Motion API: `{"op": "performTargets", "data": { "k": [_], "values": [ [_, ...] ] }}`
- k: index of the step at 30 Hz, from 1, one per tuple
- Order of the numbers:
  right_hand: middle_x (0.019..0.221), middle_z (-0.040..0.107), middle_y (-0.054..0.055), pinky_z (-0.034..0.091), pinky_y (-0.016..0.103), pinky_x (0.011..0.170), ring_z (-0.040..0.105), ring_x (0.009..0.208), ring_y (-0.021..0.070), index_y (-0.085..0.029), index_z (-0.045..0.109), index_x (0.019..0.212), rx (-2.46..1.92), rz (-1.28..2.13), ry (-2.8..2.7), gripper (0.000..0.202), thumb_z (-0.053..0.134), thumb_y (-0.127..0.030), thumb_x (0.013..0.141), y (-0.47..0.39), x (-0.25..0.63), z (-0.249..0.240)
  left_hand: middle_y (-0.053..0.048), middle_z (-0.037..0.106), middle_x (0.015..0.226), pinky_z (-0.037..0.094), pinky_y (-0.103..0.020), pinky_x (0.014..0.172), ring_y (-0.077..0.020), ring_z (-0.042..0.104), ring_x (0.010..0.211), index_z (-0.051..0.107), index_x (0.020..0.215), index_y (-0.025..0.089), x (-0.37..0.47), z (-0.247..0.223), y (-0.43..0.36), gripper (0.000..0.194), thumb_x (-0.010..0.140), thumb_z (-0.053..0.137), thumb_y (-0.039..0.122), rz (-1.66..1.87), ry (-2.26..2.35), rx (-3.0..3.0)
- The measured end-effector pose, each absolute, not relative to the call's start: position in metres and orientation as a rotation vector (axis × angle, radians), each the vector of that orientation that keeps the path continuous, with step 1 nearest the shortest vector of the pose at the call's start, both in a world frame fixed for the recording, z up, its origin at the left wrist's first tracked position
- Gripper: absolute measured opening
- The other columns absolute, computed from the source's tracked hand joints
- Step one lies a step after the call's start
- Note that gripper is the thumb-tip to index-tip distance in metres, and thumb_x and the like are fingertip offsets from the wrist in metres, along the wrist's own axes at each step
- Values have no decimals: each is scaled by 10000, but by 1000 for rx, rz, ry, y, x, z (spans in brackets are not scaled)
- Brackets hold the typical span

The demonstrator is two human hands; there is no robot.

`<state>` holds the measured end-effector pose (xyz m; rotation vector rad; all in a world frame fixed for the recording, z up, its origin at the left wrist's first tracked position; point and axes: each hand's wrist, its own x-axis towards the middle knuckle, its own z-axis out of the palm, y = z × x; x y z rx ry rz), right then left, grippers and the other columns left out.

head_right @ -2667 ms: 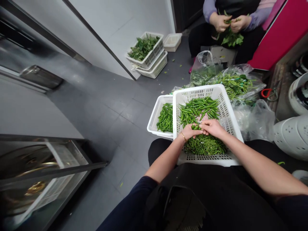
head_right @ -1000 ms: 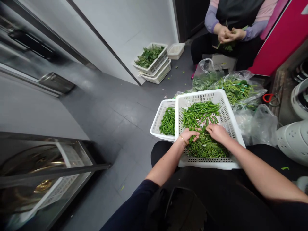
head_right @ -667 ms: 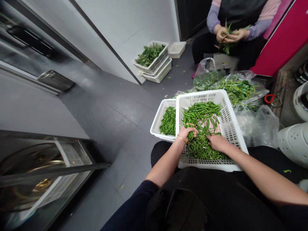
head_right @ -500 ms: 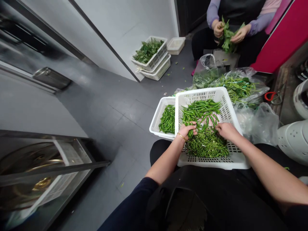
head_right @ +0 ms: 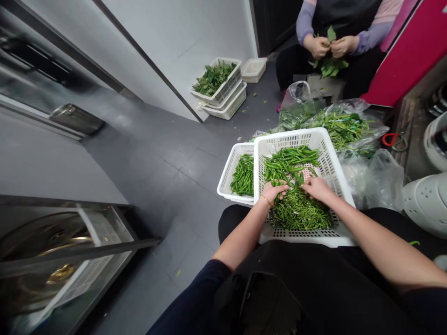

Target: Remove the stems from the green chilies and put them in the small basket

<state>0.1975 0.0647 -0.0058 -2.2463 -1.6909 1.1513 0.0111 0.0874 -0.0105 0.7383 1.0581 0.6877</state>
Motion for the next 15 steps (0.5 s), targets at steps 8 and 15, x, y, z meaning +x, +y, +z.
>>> {"op": "performTargets", "data": {
  "k": [8,15],
  "values": [
    [457,534,-45,318,192,332,461,333,81,-180,533,683,-1668,1556,-1382,338,477,-491,803,13,137,10,60,493,445,275,-180,354,-57,409,336,575,815,123,1,-1,70,408,520,776,320,545,1092,953],
    [328,376,-67,314,208,386,367,313,70,-168,514,550,-1481,1648,-1436,528,413,-611,820,19,161,30,11,590,569,365,-199,447,-82,488,463,607,789,125,-23,27,55,317,545,749,269,440,957,1114]
  ]
}}
